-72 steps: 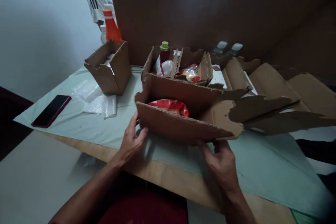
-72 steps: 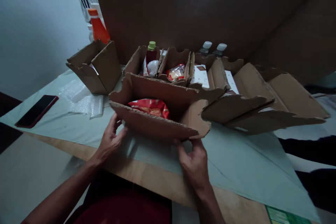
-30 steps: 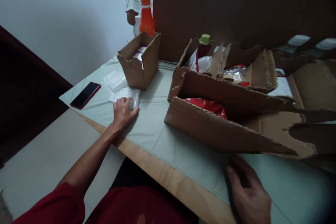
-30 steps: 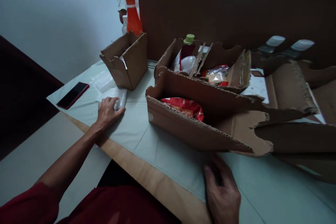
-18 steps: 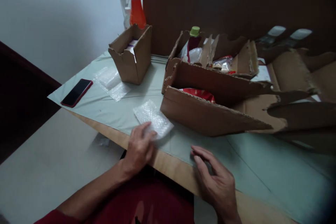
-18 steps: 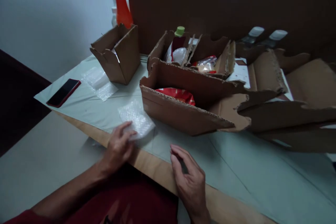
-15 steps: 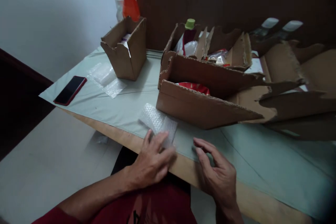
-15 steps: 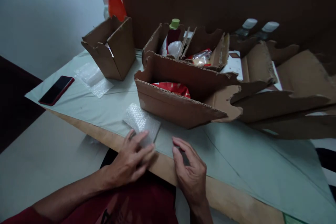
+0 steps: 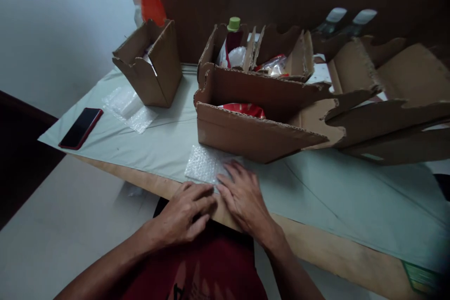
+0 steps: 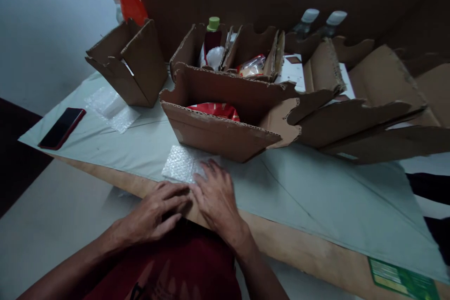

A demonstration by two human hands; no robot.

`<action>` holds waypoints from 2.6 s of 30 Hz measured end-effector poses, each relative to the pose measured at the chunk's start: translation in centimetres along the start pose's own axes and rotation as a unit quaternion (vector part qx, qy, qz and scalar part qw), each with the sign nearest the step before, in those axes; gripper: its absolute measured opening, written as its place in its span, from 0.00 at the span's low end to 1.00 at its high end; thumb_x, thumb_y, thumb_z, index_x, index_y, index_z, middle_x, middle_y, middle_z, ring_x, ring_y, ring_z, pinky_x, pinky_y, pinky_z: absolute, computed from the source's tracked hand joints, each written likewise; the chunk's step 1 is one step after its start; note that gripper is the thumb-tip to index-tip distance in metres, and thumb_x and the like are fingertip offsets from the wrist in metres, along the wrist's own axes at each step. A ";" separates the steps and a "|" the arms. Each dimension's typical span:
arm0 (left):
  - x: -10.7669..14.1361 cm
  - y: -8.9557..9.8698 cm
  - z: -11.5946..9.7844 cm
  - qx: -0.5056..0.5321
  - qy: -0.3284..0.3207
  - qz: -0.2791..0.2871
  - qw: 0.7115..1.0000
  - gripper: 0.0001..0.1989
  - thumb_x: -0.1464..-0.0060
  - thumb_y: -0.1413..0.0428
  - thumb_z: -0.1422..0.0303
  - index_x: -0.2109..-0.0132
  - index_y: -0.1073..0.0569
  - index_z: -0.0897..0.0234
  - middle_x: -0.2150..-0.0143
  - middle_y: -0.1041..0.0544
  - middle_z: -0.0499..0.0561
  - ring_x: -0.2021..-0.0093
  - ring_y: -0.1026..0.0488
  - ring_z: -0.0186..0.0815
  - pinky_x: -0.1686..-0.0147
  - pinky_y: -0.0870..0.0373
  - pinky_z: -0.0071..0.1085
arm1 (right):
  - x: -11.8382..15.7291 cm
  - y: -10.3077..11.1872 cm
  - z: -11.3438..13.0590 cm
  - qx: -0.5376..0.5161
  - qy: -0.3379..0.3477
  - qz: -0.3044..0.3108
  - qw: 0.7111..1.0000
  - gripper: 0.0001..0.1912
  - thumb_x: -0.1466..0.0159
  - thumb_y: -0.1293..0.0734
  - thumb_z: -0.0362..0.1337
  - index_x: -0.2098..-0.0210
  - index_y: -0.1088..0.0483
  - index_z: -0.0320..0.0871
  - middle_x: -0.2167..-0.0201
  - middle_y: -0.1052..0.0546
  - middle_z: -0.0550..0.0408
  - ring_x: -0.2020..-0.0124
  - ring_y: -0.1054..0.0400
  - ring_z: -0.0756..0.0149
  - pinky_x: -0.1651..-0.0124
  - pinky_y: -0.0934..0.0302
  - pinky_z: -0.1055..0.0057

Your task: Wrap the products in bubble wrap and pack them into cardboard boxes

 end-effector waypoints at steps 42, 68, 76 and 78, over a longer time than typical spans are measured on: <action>-3.5 3.8 2.0 -0.186 0.013 -0.181 0.966 0.14 0.35 0.49 0.76 0.46 0.27 0.61 0.52 0.24 0.57 0.53 0.27 0.44 0.52 0.28 0.42 | 2.2 1.9 -1.6 0.009 -0.026 -0.082 0.996 0.19 0.29 0.40 0.30 0.42 0.27 0.46 0.40 0.24 0.45 0.41 0.30 0.53 0.42 0.37 0.54; -1.1 3.7 6.6 -0.048 0.208 -0.231 0.949 0.02 0.46 0.46 0.72 0.64 0.29 0.60 0.64 0.24 0.50 0.63 0.26 0.40 0.60 0.28 0.36 | 6.9 2.2 -6.9 -0.147 -0.244 -0.160 0.945 0.12 0.33 0.33 0.42 0.54 0.25 0.44 0.62 0.19 0.50 0.61 0.25 0.59 0.56 0.31 0.63; -2.3 11.4 11.6 -0.099 0.241 -0.210 0.942 0.34 0.46 0.41 0.72 0.33 0.36 0.63 0.61 0.20 0.50 0.61 0.23 0.39 0.56 0.26 0.36 | 3.7 -2.8 3.7 -0.362 -0.149 -0.005 0.920 0.30 0.32 0.36 0.34 0.31 0.36 0.48 0.45 0.19 0.51 0.50 0.22 0.62 0.47 0.28 0.67; -3.6 11.8 12.9 -0.144 0.234 -0.214 0.938 0.35 0.48 0.41 0.73 0.33 0.36 0.66 0.53 0.20 0.56 0.52 0.23 0.44 0.48 0.27 0.42 | 2.1 -3.6 5.2 -0.366 -0.124 0.018 0.922 0.24 0.32 0.36 0.34 0.37 0.28 0.48 0.44 0.20 0.50 0.46 0.23 0.59 0.42 0.29 0.62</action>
Point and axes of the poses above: each hand's wrist, its own x-axis away from the middle knuckle, its own y-axis out of the back of the hand, z = x × y, the point moved 6 cm from there along -x, towards the middle knuckle
